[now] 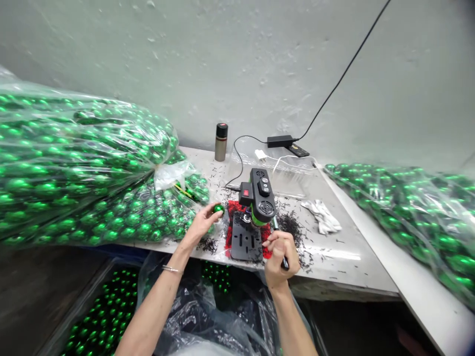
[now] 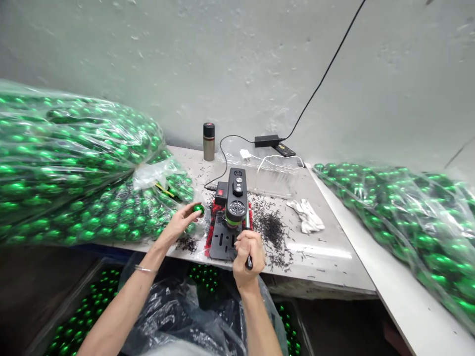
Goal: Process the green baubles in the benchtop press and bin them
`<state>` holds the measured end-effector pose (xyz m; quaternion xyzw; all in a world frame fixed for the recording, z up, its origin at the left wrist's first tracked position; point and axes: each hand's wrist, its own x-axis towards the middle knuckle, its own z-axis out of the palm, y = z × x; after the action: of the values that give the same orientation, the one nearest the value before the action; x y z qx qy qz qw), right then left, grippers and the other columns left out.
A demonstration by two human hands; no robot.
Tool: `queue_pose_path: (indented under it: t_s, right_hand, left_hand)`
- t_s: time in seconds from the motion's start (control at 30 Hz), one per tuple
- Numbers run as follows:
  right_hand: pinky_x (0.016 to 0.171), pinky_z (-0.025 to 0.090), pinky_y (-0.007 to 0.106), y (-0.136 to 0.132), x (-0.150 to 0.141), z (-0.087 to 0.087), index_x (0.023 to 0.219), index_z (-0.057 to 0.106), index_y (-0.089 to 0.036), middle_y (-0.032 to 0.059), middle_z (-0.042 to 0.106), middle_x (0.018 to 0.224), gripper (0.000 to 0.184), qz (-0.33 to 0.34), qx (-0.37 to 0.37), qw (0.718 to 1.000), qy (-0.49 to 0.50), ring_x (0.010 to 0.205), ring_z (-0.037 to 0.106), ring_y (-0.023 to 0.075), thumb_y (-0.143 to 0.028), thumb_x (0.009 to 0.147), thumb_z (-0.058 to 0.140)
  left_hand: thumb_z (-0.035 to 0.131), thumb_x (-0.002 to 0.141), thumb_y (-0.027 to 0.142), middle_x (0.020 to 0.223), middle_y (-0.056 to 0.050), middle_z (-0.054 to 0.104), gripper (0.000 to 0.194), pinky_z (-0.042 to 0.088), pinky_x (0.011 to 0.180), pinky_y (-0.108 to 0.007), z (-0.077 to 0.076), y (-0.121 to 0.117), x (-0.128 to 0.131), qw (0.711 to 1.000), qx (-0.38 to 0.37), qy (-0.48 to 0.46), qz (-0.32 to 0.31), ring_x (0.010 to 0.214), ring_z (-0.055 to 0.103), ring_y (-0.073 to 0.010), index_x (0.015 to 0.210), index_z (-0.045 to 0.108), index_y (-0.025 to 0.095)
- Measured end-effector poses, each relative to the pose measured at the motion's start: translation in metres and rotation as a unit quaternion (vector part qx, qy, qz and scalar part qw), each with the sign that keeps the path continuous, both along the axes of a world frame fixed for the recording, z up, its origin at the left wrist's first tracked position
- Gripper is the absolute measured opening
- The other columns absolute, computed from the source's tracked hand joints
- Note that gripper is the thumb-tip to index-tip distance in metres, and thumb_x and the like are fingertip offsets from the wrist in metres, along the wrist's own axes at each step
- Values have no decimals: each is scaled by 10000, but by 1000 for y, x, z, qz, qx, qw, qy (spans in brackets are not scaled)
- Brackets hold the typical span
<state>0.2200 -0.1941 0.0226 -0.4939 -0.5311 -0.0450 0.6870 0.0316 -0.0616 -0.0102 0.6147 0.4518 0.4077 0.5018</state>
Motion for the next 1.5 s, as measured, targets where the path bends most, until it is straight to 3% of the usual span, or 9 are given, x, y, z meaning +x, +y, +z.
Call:
queue_pose_path:
  t_s: [0.1,0.2,0.33,0.47,0.67,0.8,1.0,1.2,1.5]
  right_hand:
    - [583,492,294,-1,0,3,690,520,-203,10,580,745,275,2,2,1000,-16,655,585,132,-148,949,444]
    - [587,490,282,-1,0,6,704,521,-204,8,585,753,268,5,1,999,-33,660,585,124,-130,947,438]
    - [578,485,281,-2,0,7,696,508,-209,8,581,743,276,-5,-3,999,-41,646,582,124,-140,952,431]
    - [585,483,284,-2,-1,6,701,506,-210,8,578,740,269,-11,-4,999,-40,648,582,125,-149,953,433]
    - [586,484,286,-2,-1,7,698,515,-209,7,580,734,275,-2,3,999,-41,655,587,129,-148,955,436]
    - [585,485,289,-2,-1,7,698,518,-210,10,586,741,276,-2,3,999,-38,659,585,132,-154,956,438]
    - [593,490,289,-3,-1,3,721,523,-212,14,585,762,259,-2,-4,999,-41,679,590,136,-152,955,429]
    - [591,478,294,-2,1,-19,732,501,-214,12,575,785,248,10,15,997,-71,658,577,131,-150,952,407]
    - [791,507,413,7,7,-44,730,468,-227,-3,563,755,288,-7,56,992,-110,675,610,150,-209,986,337]
  left_hand:
    - [674,834,467,1103,-107,728,534,566,788,-325,-16,-19,22,986,-102,-126,-30,900,708,-205,1275,646,166]
    - [706,799,466,1102,-102,730,530,557,759,-300,-29,-34,41,985,-129,-106,-34,933,691,-209,1237,674,168]
    - [659,824,471,1071,-86,741,508,547,779,-309,-38,-43,54,996,-74,-46,-36,964,676,-222,1223,672,157]
    - [641,849,430,991,-73,744,459,544,776,-327,-43,-47,57,998,9,42,-39,854,678,-210,1221,675,164]
    - [660,880,385,939,-77,733,358,524,853,-389,-46,-56,60,971,184,148,-42,899,658,-242,1192,695,214]
    - [640,910,377,1086,-107,735,347,495,901,-436,-47,-60,64,954,242,171,-46,1000,650,-272,1211,672,208]
    - [647,910,402,1118,-106,722,330,476,921,-429,-52,-59,72,942,280,185,-27,1029,644,-265,1171,679,202]
    - [651,909,384,1116,-107,713,319,479,916,-430,-54,-60,72,939,287,186,-27,1016,643,-265,1167,676,199]
    - [640,917,357,1108,-104,710,299,475,920,-432,-53,-61,72,941,281,189,-25,1026,637,-266,1172,671,205]
